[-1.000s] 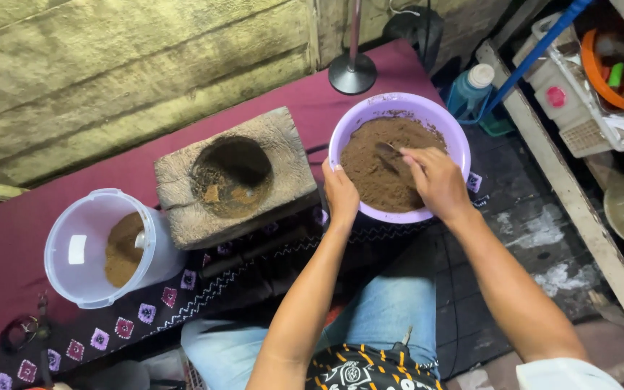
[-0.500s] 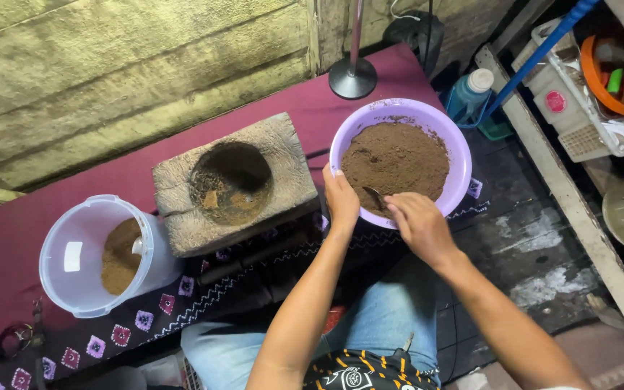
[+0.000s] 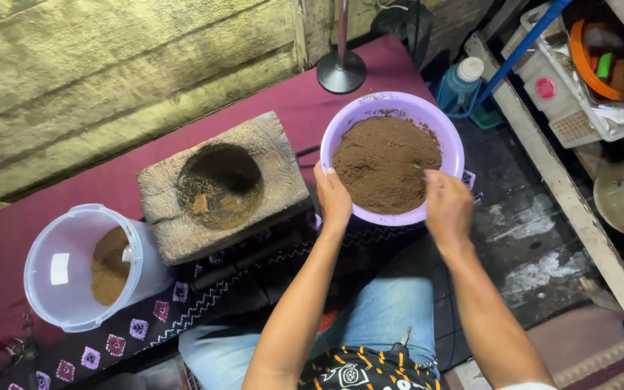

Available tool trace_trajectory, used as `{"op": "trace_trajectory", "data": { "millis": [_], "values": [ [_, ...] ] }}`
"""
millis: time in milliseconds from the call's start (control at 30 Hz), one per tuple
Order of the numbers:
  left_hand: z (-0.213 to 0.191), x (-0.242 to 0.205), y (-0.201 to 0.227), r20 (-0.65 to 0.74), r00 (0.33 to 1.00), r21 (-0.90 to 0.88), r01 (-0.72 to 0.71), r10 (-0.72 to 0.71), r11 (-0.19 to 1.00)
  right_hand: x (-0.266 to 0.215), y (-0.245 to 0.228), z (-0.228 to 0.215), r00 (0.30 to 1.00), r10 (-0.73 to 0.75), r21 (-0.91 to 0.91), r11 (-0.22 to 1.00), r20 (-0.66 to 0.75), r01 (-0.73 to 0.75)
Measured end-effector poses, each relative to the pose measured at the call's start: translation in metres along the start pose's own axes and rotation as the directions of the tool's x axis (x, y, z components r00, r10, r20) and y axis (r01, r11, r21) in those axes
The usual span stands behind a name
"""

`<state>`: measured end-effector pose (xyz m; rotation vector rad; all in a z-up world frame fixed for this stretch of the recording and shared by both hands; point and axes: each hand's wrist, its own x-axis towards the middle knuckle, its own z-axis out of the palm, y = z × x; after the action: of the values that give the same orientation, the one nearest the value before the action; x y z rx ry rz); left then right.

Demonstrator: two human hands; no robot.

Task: Mixing a brown powdered substance in a bowl and a stone mortar using a spoon and a pestle.

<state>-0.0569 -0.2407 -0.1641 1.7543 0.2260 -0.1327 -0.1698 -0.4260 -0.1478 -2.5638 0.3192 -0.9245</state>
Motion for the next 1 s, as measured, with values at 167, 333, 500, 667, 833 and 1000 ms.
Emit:
{"op": "trace_trajectory", "data": {
  "millis": [167, 333, 500, 667, 833, 1000],
  "values": [
    [0.002, 0.004, -0.004, -0.006, 1.000, 0.020, -0.002, 0.002, 1.000, 0.013, -0.022, -0.004, 0.994, -0.108, 0.095, 0.990, -0.003, 0.108],
    [0.001, 0.001, 0.001, 0.007, 1.000, 0.002, 0.014, -0.014, 1.000, -0.009, -0.017, -0.016, 0.977, -0.203, 0.148, 0.970, 0.067, 0.191],
    [0.000, 0.003, -0.008, 0.013, 1.000, 0.023, 0.011, -0.011, 1.000, 0.014, 0.009, -0.007, 0.936, -0.346, 0.176, 0.928, 0.067, 0.330],
    [-0.002, 0.000, 0.002, 0.027, 0.999, 0.017, 0.034, -0.034, 0.999, 0.061, 0.022, 0.036, 0.923, -0.380, 0.200, 0.911, 0.059, 0.362],
    [-0.003, 0.004, 0.005, 0.033, 0.999, 0.019, 0.041, -0.041, 0.999, 0.069, -0.009, 0.026, 0.844, -0.510, 0.242, 0.851, 0.166, 0.467],
    [0.003, 0.009, -0.015, 0.001, 1.000, 0.004, -0.016, 0.016, 1.000, 0.103, 0.048, 0.001, 0.858, -0.463, -0.036, 0.876, 0.223, 0.482]
  ]
}}
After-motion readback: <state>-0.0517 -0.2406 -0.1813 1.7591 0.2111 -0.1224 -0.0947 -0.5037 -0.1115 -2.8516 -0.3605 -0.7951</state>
